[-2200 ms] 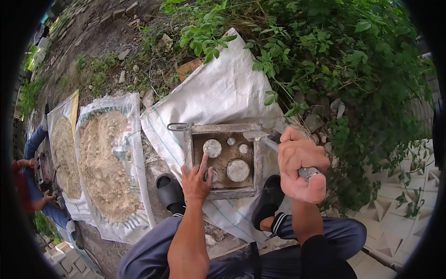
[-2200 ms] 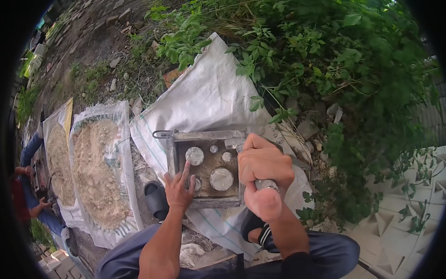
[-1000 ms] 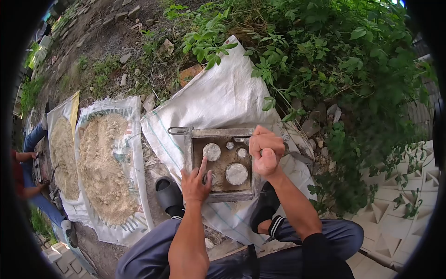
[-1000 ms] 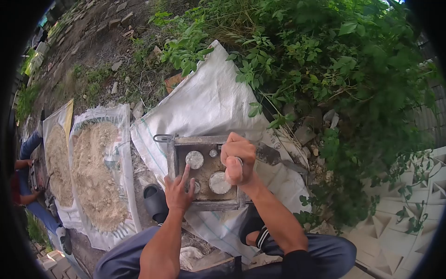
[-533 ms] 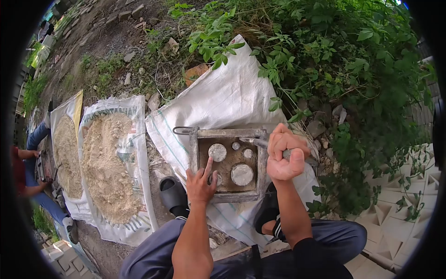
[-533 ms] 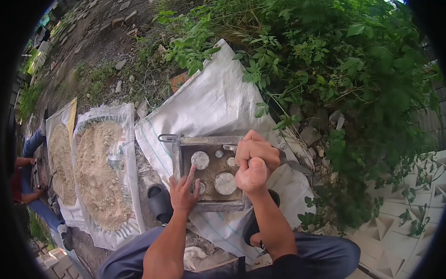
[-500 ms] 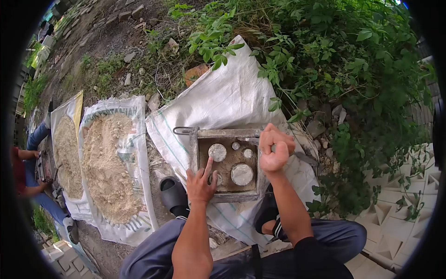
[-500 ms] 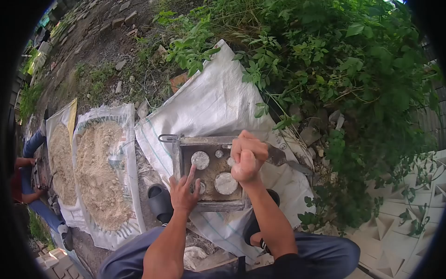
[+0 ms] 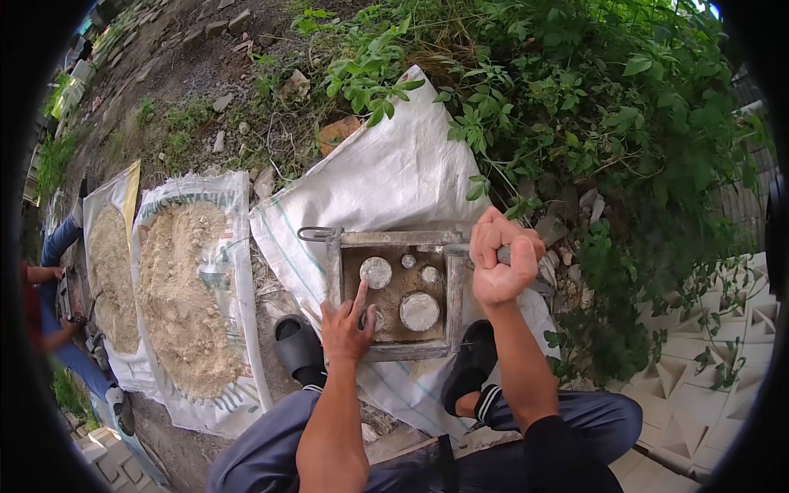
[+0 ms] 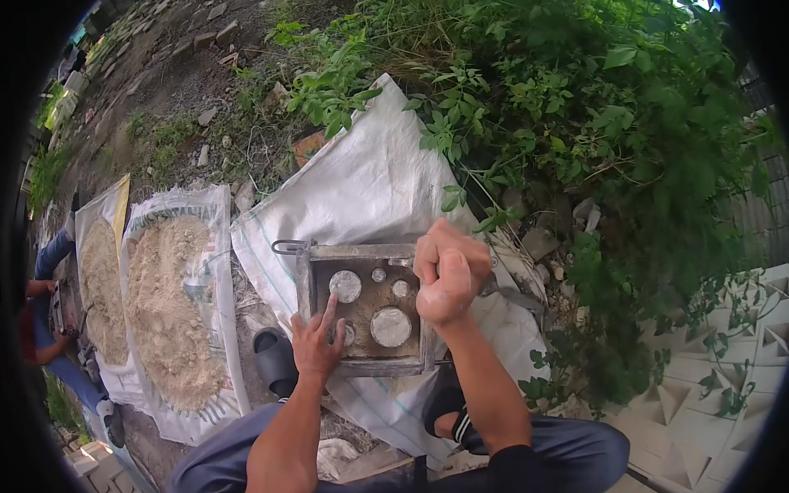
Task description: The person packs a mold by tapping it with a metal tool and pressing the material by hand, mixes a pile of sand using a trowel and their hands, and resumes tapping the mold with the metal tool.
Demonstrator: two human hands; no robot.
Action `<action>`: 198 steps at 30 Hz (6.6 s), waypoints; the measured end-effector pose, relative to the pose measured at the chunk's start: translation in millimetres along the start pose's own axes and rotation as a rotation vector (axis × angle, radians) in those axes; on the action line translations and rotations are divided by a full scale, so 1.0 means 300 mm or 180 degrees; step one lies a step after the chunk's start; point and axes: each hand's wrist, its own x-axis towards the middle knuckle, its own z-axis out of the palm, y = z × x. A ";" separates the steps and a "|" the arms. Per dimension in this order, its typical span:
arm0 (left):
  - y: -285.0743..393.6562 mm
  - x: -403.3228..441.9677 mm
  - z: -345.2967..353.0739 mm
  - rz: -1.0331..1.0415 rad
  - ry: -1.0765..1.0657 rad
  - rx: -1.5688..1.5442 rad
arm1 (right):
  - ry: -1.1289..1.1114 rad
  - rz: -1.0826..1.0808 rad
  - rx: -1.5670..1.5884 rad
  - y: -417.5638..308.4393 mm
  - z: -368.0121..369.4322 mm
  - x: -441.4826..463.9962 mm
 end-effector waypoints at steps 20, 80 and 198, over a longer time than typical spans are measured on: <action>0.000 -0.008 0.008 -0.0009 0.0190 -0.0076 | -0.0045 0.0219 0.0346 -0.034 -0.025 0.029; 0.314 0.445 0.154 0.1089 -0.1665 0.0183 | -0.0075 0.0476 -0.0071 -0.585 -0.393 0.062; 0.001 0.023 -0.022 0.0212 -0.0060 -0.0045 | -0.0156 0.0312 0.0471 -0.165 0.085 0.072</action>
